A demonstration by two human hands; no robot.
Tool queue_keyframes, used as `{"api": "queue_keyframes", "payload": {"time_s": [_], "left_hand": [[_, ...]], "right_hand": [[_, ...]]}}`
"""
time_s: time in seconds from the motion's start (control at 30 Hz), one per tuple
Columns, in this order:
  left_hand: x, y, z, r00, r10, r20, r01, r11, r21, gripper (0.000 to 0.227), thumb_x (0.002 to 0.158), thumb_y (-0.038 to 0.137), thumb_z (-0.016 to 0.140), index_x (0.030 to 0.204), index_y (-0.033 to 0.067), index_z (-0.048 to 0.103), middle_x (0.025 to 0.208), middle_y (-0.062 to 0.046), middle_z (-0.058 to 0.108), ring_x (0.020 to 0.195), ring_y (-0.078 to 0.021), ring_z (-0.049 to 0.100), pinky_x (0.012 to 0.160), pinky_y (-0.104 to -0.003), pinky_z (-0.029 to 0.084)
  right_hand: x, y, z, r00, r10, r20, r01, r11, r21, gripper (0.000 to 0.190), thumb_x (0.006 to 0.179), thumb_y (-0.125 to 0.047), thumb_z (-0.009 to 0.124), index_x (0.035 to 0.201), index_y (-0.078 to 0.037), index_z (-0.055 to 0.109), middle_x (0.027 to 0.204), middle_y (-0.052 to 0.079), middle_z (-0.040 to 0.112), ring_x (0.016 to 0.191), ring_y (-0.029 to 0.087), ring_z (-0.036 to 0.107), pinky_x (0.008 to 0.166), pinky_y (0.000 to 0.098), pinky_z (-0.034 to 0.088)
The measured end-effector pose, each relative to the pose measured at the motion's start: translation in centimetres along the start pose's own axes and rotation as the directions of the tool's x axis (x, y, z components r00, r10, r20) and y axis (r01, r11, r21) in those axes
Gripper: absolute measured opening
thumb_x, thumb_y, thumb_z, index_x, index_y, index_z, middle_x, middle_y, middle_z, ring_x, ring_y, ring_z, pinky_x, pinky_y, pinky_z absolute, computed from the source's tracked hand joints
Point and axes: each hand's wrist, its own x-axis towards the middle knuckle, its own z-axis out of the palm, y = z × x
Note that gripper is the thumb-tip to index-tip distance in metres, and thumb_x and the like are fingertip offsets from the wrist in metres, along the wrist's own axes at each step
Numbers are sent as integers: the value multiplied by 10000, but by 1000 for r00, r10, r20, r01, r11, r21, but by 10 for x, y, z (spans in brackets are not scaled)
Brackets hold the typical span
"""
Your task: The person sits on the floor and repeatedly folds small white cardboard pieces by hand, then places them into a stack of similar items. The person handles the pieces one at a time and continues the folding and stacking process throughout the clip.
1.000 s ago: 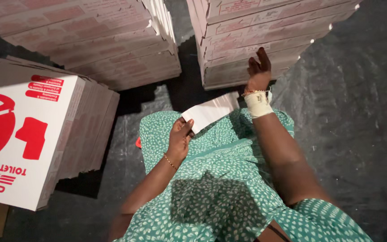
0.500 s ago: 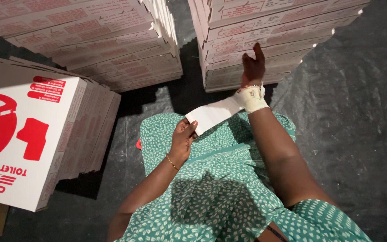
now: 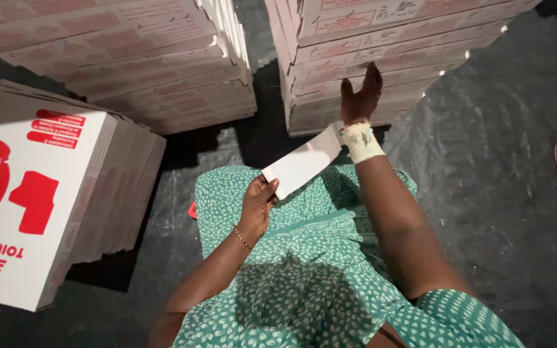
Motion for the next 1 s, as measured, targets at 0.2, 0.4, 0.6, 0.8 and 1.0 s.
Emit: {"api": "queue_keyframes", "payload": {"time_s": [0.2,0.4,0.6,0.8,1.0], "left_hand": [[-2,1,-2,999,19,-29,-20,1000,-5,310,911,181,753,1163,60,619,999,20,684,827,-70,601,696,-245,461],[-4,2,4,1000,17,14,-17,1000,-7,293,931,185,753,1160,53,627,1000,14,676,827,-75,588,701,-247,458],[-6,5,-3,999,37,-8,-37,999,-28,278,913,185,748,1145,82,634,988,29,682,819,-60,600,690,-236,459],[-9,4,3,997,65,51,-63,998,-27,277,926,202,753,1141,61,650,968,12,683,791,-68,582,676,-245,440],[-19,12,12,997,26,78,-26,1000,4,263,944,231,742,1120,65,638,951,6,673,802,-70,587,713,-253,472]], "right_hand": [[-5,-40,14,997,-69,33,69,997,-16,919,877,-306,827,1592,4,341,1550,260,443,1442,419,388,1225,512,300],[-42,-59,43,989,-136,62,130,986,103,815,864,-273,806,1552,-57,426,1548,207,471,1437,405,433,1208,484,365],[14,34,17,997,68,-45,-50,944,326,654,912,-115,802,1499,-85,516,1440,125,538,1238,299,581,1040,416,527],[7,27,46,999,13,-44,0,962,272,814,826,-128,862,1522,-33,451,1401,145,529,1144,292,545,969,403,508],[-50,-23,84,970,-187,154,176,981,87,820,840,-252,891,1491,2,463,1471,222,492,1338,398,471,1117,468,397]]}}
